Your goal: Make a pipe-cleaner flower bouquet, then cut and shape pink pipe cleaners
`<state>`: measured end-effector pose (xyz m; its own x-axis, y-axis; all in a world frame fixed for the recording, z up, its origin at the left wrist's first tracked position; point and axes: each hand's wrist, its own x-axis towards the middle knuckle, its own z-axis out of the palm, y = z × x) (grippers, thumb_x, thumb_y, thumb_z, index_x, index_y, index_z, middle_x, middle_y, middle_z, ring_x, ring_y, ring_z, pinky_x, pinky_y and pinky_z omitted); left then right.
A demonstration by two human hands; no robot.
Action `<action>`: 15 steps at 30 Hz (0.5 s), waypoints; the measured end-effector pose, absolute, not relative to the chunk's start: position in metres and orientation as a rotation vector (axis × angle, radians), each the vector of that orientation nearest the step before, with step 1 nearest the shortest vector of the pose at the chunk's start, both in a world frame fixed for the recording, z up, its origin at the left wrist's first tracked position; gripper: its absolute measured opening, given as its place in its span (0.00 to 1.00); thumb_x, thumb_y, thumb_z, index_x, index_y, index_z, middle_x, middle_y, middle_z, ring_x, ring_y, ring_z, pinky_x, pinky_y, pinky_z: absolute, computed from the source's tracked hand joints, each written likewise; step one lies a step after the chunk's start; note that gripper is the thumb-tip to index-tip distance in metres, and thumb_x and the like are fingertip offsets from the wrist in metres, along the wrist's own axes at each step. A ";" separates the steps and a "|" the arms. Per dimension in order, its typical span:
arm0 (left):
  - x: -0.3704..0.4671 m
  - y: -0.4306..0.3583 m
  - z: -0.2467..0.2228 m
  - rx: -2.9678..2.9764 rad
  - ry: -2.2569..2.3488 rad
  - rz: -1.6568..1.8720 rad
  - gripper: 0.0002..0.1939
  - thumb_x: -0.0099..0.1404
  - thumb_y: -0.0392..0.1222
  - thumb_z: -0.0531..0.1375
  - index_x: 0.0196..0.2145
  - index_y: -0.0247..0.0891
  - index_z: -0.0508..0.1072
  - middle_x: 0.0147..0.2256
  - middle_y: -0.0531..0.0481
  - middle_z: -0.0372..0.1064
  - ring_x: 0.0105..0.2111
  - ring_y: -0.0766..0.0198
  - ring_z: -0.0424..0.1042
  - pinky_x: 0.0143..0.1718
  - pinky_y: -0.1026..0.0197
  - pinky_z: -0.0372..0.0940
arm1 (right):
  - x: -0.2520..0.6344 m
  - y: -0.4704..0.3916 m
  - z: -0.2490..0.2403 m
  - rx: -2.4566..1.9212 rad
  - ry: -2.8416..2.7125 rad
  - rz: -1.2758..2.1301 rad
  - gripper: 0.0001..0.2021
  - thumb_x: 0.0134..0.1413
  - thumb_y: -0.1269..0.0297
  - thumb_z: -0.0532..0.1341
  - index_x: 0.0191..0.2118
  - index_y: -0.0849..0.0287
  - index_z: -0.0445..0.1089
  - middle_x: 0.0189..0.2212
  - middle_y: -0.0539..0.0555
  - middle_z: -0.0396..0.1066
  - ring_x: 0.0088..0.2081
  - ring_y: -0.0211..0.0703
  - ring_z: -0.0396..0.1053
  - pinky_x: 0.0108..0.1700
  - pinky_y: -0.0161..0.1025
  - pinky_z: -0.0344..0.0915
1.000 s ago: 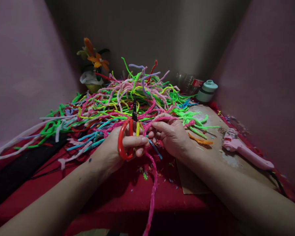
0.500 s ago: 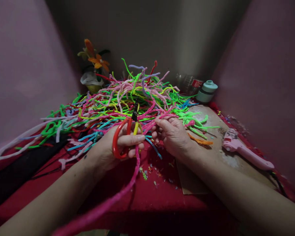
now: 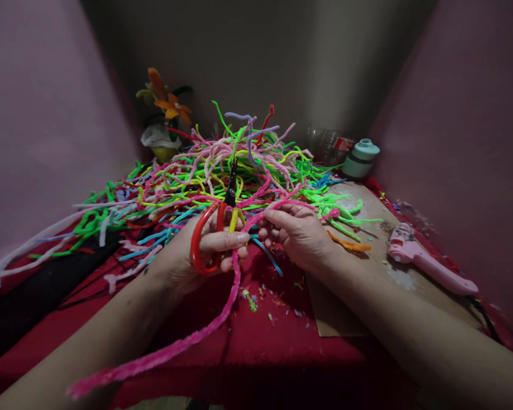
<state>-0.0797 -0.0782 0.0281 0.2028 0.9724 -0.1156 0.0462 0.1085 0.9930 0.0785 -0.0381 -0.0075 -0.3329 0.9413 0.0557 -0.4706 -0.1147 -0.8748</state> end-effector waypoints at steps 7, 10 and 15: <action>-0.087 -0.074 0.019 1.243 1.011 0.899 0.09 0.53 0.38 0.62 0.27 0.36 0.63 0.19 0.55 0.63 0.15 0.74 0.58 0.16 0.69 0.53 | 0.080 -0.037 0.001 -0.644 -0.958 1.707 0.04 0.42 0.72 0.63 0.21 0.64 0.69 0.16 0.49 0.68 0.19 0.31 0.65 0.21 0.28 0.61; -0.089 -0.073 0.020 1.225 1.003 0.894 0.07 0.54 0.37 0.62 0.28 0.36 0.64 0.21 0.54 0.64 0.17 0.74 0.60 0.18 0.69 0.54 | 0.081 -0.036 0.003 -0.651 -0.880 1.716 0.05 0.41 0.74 0.62 0.20 0.63 0.68 0.15 0.49 0.66 0.18 0.31 0.63 0.19 0.28 0.59; -0.089 -0.075 0.026 1.269 1.026 0.954 0.03 0.55 0.34 0.58 0.26 0.35 0.66 0.22 0.54 0.65 0.21 0.71 0.64 0.23 0.68 0.58 | 0.083 -0.032 0.002 -0.647 -0.799 1.720 0.07 0.40 0.75 0.62 0.17 0.63 0.66 0.14 0.48 0.64 0.18 0.30 0.62 0.19 0.27 0.57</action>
<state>-0.0891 -0.0747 0.0262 0.2785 0.9579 -0.0699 -0.0004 0.0729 0.9973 0.0830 -0.0321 0.0024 -0.2715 0.9619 -0.0315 -0.5963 -0.1938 -0.7790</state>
